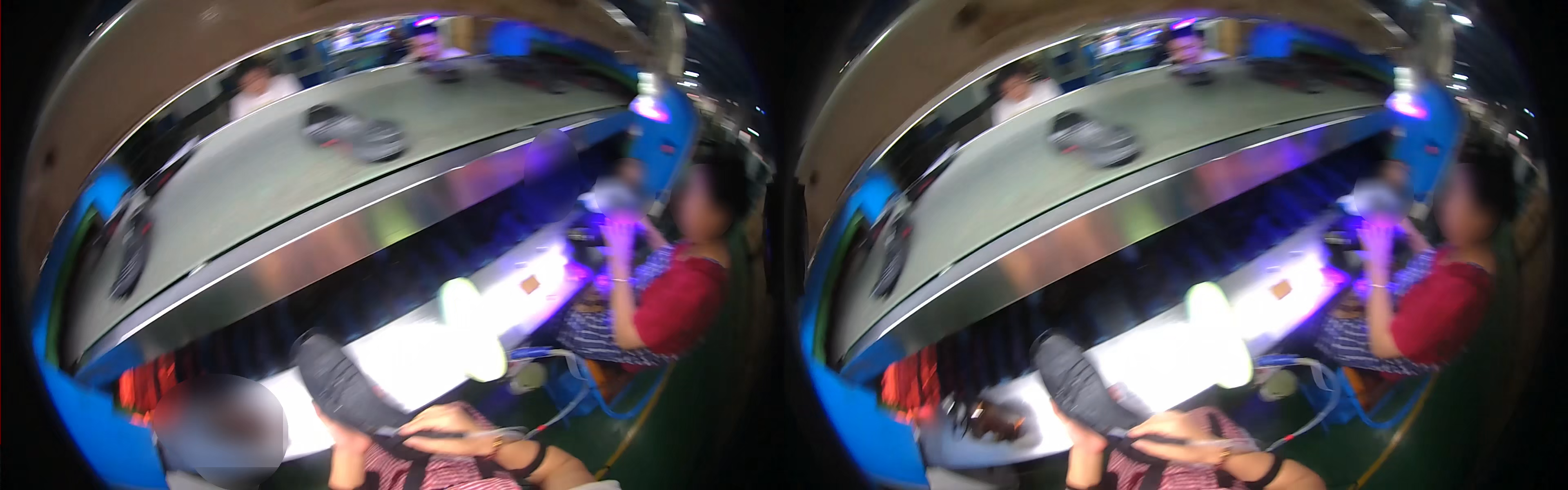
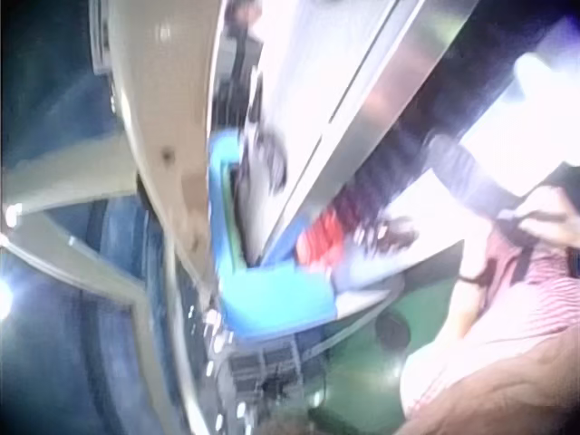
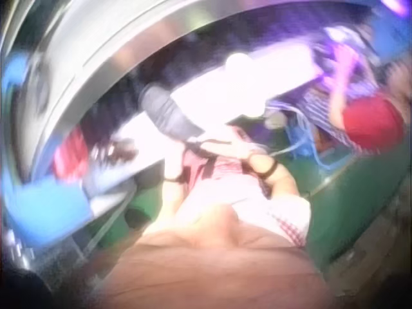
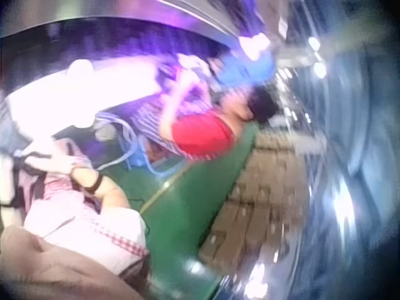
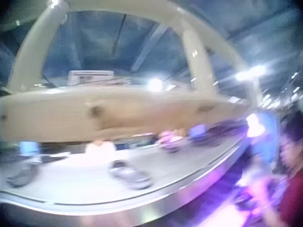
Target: The person is applying a liquid adhesive or primer to the interior of black shoe soles using a brush, then placing the soles on an assembly line conveyor.
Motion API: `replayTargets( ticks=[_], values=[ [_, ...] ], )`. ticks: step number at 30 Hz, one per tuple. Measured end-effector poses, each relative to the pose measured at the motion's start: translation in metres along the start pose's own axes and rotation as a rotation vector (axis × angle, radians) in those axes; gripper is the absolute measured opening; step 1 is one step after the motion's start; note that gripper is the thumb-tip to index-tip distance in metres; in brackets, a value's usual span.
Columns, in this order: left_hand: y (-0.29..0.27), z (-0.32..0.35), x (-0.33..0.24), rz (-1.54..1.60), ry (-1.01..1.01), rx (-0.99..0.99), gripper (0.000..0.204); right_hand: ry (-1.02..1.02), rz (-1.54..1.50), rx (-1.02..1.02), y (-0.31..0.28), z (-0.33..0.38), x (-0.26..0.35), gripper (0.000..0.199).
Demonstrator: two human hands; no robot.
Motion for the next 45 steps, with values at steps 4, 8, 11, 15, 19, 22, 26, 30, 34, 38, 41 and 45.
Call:
replayTargets(
  ticks=[4,8,11,15,19,22,26,30,34,38,41,45],
  values=[
    [0.043,0.003,0.009,0.118,-0.162,0.266,0.091,0.182,-0.288,-0.150,-0.025,-0.013,-0.010,0.021],
    [0.069,0.009,0.009,0.211,-0.199,0.325,0.090,0.157,-0.316,-0.225,-0.035,-0.048,-0.015,0.023],
    [0.084,0.018,0.006,0.467,-0.250,0.456,0.084,0.245,-0.408,-0.245,-0.033,-0.064,-0.026,0.022],
    [0.073,0.021,0.015,0.136,-0.178,0.383,0.085,0.239,-0.508,-0.306,-0.033,-0.075,-0.029,0.020],
    [0.055,0.020,0.023,0.177,-0.235,0.224,0.094,0.151,-0.375,-0.289,-0.031,-0.074,-0.019,0.018],
    [0.059,0.012,0.021,-0.027,-0.147,0.252,0.094,0.091,-0.335,-0.266,-0.028,-0.075,-0.023,0.021],
    [0.063,0.010,0.025,0.113,-0.132,0.192,0.082,0.009,-0.217,-0.311,-0.027,-0.073,-0.024,0.023],
    [0.065,0.011,0.026,0.074,-0.102,0.137,0.074,0.057,-0.207,-0.304,-0.025,-0.067,-0.035,0.023],
    [0.065,0.009,0.028,0.071,-0.071,0.127,0.073,0.068,-0.250,-0.289,-0.026,-0.064,-0.041,0.023],
    [0.057,0.005,0.031,0.095,-0.085,0.068,0.078,0.063,-0.268,-0.289,-0.026,-0.065,-0.041,0.023],
    [0.051,0.003,0.031,0.096,-0.079,0.038,0.077,0.073,-0.284,-0.284,-0.025,-0.064,-0.044,0.024],
    [0.051,0.003,0.035,0.075,-0.078,0.048,0.074,0.130,-0.321,-0.263,-0.020,-0.060,-0.055,0.023]
  ],
)
Point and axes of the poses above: each hand's wrist, its own z-axis away from the middle knuckle, its own y-axis out of the palm, x = y × z, the point moved 10 cm from there along -z, towards the middle knuckle, and after that the axes turned 5 degrees about -y, right-handed, at the moved point
